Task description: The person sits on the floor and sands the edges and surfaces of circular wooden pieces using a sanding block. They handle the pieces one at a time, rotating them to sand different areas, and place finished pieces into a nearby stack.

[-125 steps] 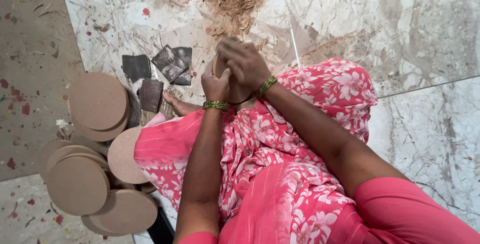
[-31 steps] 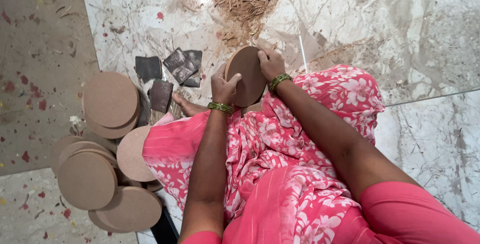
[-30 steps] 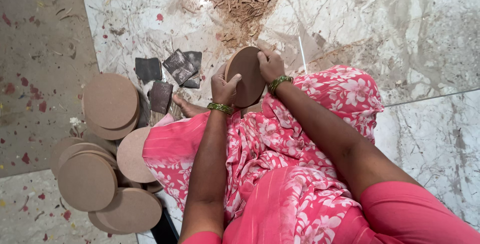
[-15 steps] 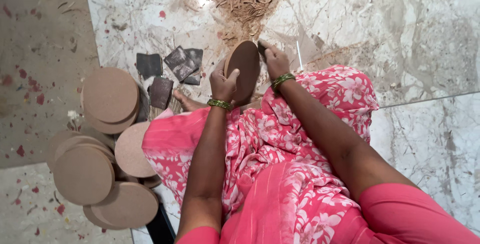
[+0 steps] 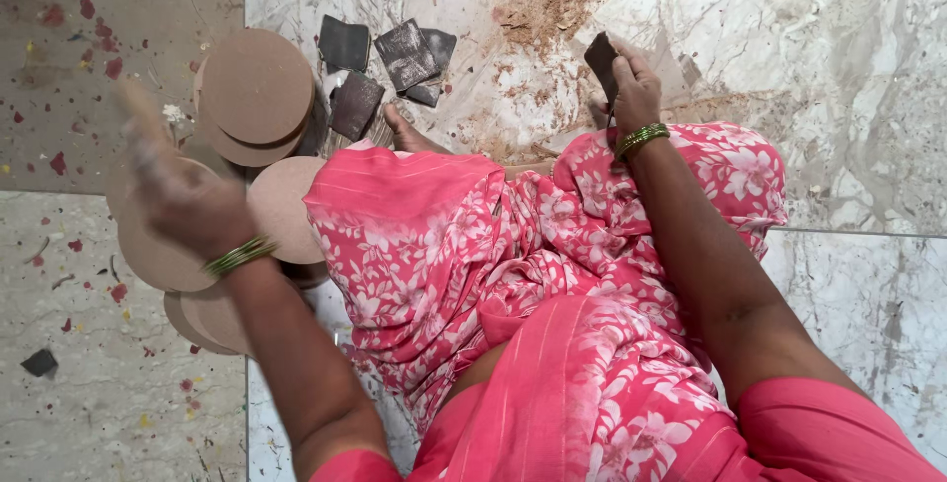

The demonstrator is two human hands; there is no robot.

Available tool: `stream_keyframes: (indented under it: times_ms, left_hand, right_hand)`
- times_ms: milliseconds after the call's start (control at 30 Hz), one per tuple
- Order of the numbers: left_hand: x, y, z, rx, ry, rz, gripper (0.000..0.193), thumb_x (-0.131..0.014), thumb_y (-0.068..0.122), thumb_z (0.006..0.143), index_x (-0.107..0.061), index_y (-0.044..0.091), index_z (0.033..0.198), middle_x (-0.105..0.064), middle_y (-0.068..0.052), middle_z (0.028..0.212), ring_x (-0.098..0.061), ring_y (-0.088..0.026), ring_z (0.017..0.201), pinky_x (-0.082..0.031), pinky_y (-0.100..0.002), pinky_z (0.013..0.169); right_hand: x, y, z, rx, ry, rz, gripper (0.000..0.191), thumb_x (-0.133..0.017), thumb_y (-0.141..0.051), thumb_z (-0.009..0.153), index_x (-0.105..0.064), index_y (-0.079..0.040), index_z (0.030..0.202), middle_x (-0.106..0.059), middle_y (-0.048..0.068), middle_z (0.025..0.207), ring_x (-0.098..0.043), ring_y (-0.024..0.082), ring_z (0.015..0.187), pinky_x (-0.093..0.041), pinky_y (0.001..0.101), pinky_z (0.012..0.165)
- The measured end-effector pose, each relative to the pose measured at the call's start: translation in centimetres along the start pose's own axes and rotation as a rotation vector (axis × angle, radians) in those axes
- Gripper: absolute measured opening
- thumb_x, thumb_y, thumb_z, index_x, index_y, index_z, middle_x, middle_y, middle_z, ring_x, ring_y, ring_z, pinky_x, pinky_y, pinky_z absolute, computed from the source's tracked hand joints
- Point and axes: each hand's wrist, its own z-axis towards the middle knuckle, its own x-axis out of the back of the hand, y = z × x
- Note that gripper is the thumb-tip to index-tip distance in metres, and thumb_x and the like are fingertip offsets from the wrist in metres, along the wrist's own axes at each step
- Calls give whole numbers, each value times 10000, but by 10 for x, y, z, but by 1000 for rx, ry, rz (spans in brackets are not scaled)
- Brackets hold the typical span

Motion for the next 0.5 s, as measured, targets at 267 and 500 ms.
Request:
stream_keyframes:
  times_ms: [267,500]
  left_hand:
    - [-5,-158,-65,105,-8,285,334,-501,48,1090,-621,-77,1374,-659,-266,1414,-652,-463,1204,-481,-541,1014]
    - [-32,-167,-109,88,-245,363,593,-622,124,859,-617,29,1444,-588,-204,1523,-542,-433,1369,-379,-736,974]
  right_hand:
    - [-3,7,2,12,14,-19,290,-566,-253,1043,-715,-191,1285,-707,-11,1038,-602,75,753,-502,234,505]
    - [-1,12,-3,215,-19,-187,298,-584,-216,1065,-730,-148,1315,-723,-17,1036,-601,32,803,-507,195,589]
